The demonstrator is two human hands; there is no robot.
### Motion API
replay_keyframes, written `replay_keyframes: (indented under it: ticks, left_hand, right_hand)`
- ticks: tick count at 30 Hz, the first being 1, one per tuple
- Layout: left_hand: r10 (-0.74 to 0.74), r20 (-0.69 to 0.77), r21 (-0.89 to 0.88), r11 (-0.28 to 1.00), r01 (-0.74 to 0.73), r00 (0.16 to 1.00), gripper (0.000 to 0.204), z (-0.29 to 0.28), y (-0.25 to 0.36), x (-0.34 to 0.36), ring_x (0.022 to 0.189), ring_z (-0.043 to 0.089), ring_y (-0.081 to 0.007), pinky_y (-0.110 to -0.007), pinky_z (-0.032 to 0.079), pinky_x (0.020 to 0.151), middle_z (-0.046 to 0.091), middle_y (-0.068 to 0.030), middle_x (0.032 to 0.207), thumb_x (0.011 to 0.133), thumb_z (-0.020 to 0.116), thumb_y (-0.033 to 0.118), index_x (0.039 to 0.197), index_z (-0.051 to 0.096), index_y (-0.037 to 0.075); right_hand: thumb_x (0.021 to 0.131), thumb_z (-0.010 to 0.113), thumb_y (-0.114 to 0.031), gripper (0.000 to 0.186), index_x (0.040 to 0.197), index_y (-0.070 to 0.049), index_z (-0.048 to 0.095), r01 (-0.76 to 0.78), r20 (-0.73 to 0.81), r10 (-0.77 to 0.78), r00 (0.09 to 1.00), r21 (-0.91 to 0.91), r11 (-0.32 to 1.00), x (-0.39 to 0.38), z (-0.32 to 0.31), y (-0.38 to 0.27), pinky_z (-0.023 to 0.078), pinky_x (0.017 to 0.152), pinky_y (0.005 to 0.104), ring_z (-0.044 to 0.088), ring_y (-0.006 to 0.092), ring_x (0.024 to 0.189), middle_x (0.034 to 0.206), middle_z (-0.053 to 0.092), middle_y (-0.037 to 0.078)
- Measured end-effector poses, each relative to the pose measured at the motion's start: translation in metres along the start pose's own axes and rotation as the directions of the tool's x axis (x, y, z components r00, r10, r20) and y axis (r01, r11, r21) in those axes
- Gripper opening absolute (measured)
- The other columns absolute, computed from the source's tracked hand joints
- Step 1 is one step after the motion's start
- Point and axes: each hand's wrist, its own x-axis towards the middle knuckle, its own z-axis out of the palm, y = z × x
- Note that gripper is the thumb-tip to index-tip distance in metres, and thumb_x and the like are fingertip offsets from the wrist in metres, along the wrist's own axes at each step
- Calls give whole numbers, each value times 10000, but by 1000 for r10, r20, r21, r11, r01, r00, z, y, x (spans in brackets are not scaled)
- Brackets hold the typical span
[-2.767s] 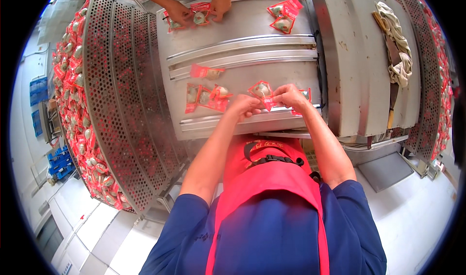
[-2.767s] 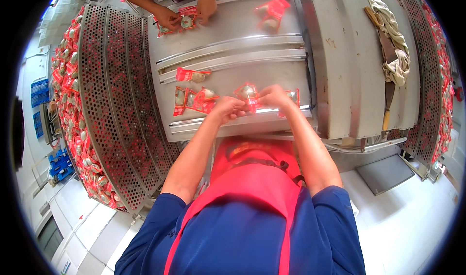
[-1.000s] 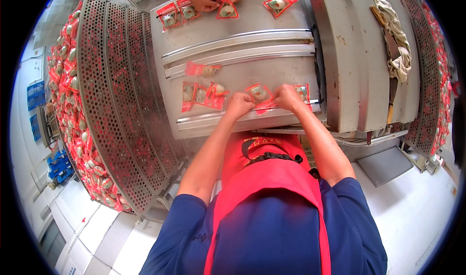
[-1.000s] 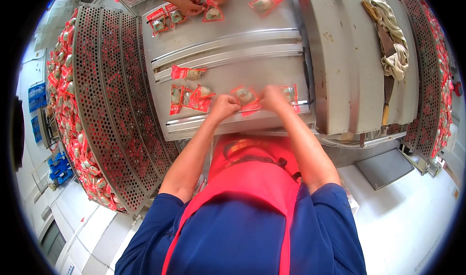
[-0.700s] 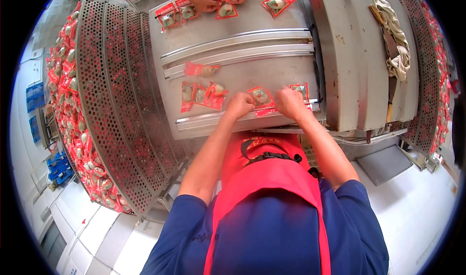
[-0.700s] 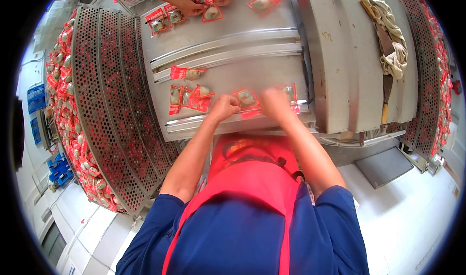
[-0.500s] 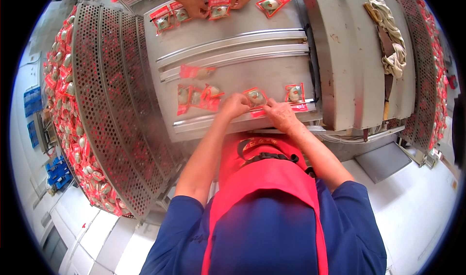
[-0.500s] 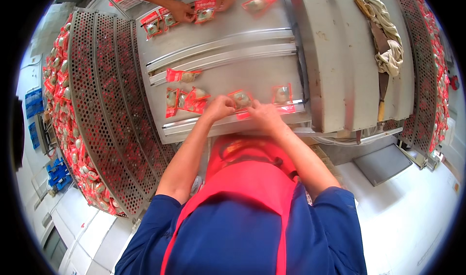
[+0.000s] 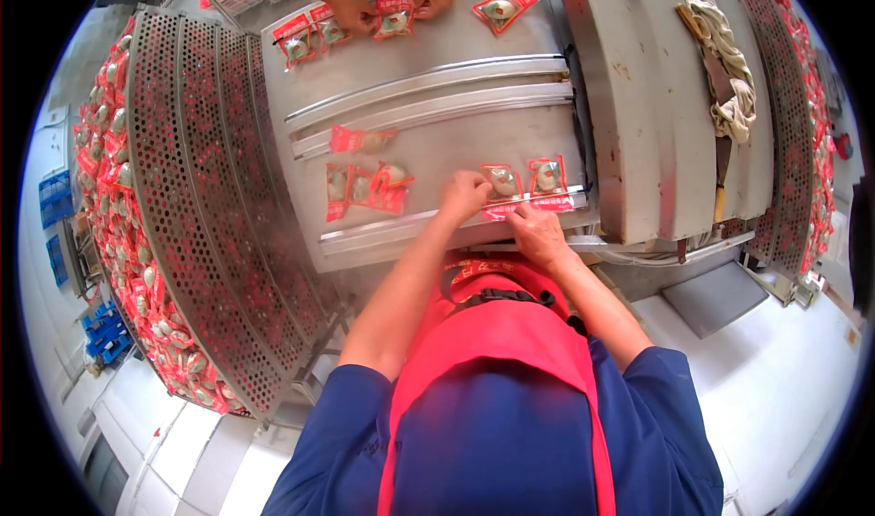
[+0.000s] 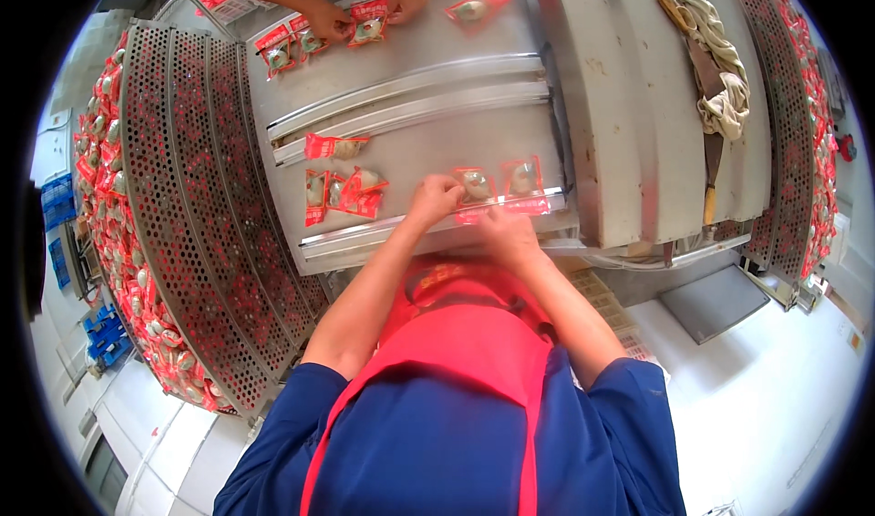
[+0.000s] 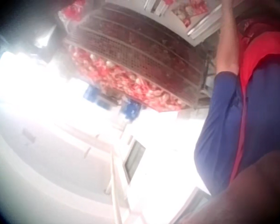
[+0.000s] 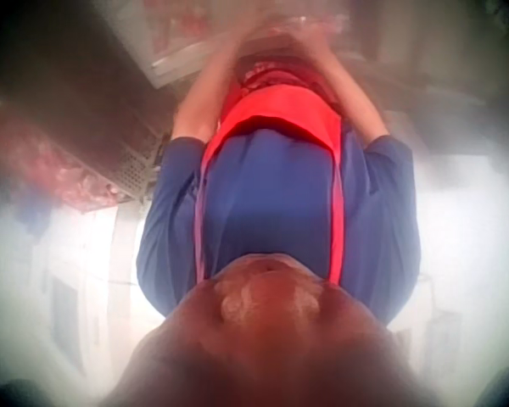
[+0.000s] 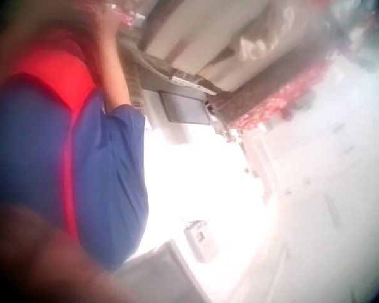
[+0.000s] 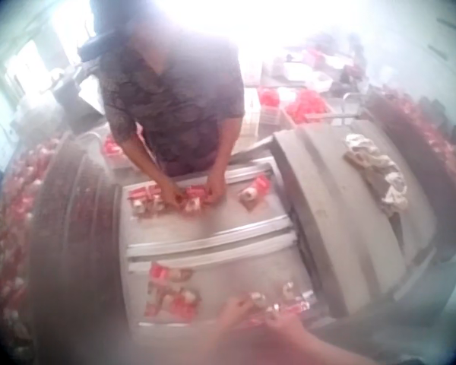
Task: The person places small red-wrapped items into a vacuum packaging machine and operates the lid to seal them.
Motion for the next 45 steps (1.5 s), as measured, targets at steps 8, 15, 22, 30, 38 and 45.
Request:
replay_keyframes:
  ticks: [8,15,22,30,38,45]
  left_hand:
    - [7,-92,-186,982,-24,996,303,-11,-26,-19,849,709,-258,-387,547,767,745,-148,911,868,666,279,979,740,7]
    - [-43,47,-511,858,61,998,226,-16,-29,-65,674,597,-71,-265,504,607,697,-24,800,926,673,202,979,721,-12]
    - [33,170,-529,847,63,985,246,-12,-30,-89,677,601,-73,-261,506,611,696,-18,819,937,665,210,990,716,-25]
    - [-42,186,-467,876,125,982,282,-17,-37,-99,684,622,-113,-297,527,629,691,-29,824,942,657,233,1024,712,-31]
    - [-96,147,-537,828,161,984,277,-23,-61,-121,645,631,-110,-297,526,600,689,-47,779,925,677,239,995,716,-26]
    - [-70,70,-588,803,98,995,238,-34,-84,-135,624,617,-115,-297,514,581,687,-48,784,929,674,208,987,710,-20]
  right_hand:
    - [921,689,-476,446,970,-38,625,-787,427,698,574,524,327,-22,-8,28,447,479,305,557,146,511,799,666,92]
    - [962,675,-254,186,997,-77,630,-476,501,790,353,823,-309,-38,22,39,366,414,221,496,63,498,782,672,31]
    - [915,744,-350,321,1000,-63,631,-639,548,762,345,732,-237,-39,6,29,377,432,220,513,65,541,824,690,41]
    - [936,710,-303,254,1008,-72,632,-652,691,617,375,670,-354,-16,38,-8,371,439,219,480,56,533,824,695,47]
    - [915,709,-283,250,846,-44,690,-769,665,433,609,628,119,-5,21,-20,371,446,234,494,60,517,715,670,26]
    - [813,745,-298,307,967,-35,704,47,-128,1,992,367,929,137,13,-116,538,696,419,675,313,749,848,690,120]
